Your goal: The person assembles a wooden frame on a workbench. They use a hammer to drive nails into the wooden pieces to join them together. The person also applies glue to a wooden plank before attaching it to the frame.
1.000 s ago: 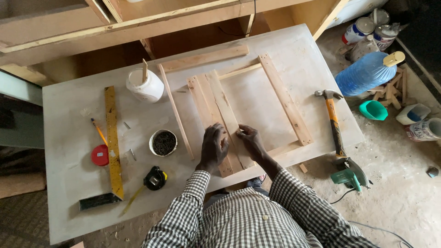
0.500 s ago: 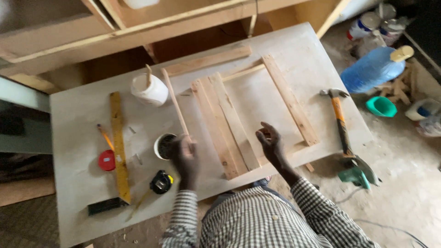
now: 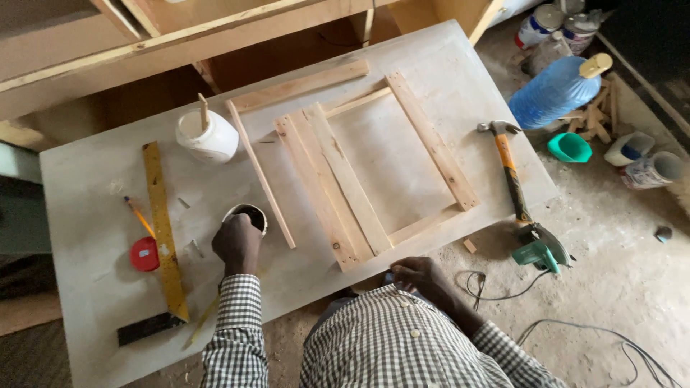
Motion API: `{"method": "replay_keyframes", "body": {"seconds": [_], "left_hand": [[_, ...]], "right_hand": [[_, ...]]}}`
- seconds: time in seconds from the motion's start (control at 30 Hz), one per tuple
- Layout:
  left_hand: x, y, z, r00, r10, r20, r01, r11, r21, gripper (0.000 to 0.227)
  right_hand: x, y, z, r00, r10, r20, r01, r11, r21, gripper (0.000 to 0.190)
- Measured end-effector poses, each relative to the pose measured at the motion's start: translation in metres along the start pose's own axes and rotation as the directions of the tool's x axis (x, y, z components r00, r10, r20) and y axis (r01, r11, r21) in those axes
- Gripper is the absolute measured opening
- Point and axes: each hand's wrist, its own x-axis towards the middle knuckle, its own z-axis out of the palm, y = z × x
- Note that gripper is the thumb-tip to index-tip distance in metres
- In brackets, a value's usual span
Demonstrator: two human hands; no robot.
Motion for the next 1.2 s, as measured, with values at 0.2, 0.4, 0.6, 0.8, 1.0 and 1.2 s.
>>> {"method": "replay_keyframes", "body": {"seconds": [0.2, 0.4, 0.6, 0.8, 1.0, 1.2], "left_hand": [[-0.003, 0.002, -0.006, 0.999, -0.027, -0.020, 0.026, 0.998, -0.061, 0.006], [-0.021, 0.007, -0.023, 0.965, -0.053, -0.257, -0.001, 0.979, -0.206, 0.004], [-0.054, 0.029, -0.046, 0.886, -0.155, -0.436, -0.162, 0.779, -0.606, 0.006], [-0.086, 0.064, -0.033, 0.977, 0.009, -0.212, -0.198, 0.394, -0.897, 0.009], [-0.100, 0.098, -0.017, 0.980, 0.197, -0.028, -0.093, 0.330, -0.939, 0.015], [-0.099, 0.120, -0.024, 0.966, 0.250, -0.068, -0.157, 0.354, -0.922, 0.009]], "right_hand": [[-0.023, -0.027, 0.018, 0.982, 0.152, 0.111, -0.184, 0.900, 0.396, 0.037], [-0.018, -0.008, 0.028, 0.976, 0.147, 0.158, -0.215, 0.724, 0.656, 0.047], [-0.016, -0.003, 0.045, 0.993, 0.056, 0.103, -0.107, 0.801, 0.589, 0.076], [0.006, 0.039, 0.069, 0.976, -0.126, 0.180, -0.034, 0.722, 0.691, 0.108], [-0.005, 0.021, 0.064, 0.963, -0.162, 0.216, -0.010, 0.779, 0.626, 0.101], [-0.008, 0.035, 0.054, 0.976, -0.117, 0.186, 0.009, 0.869, 0.495, 0.093]]}}
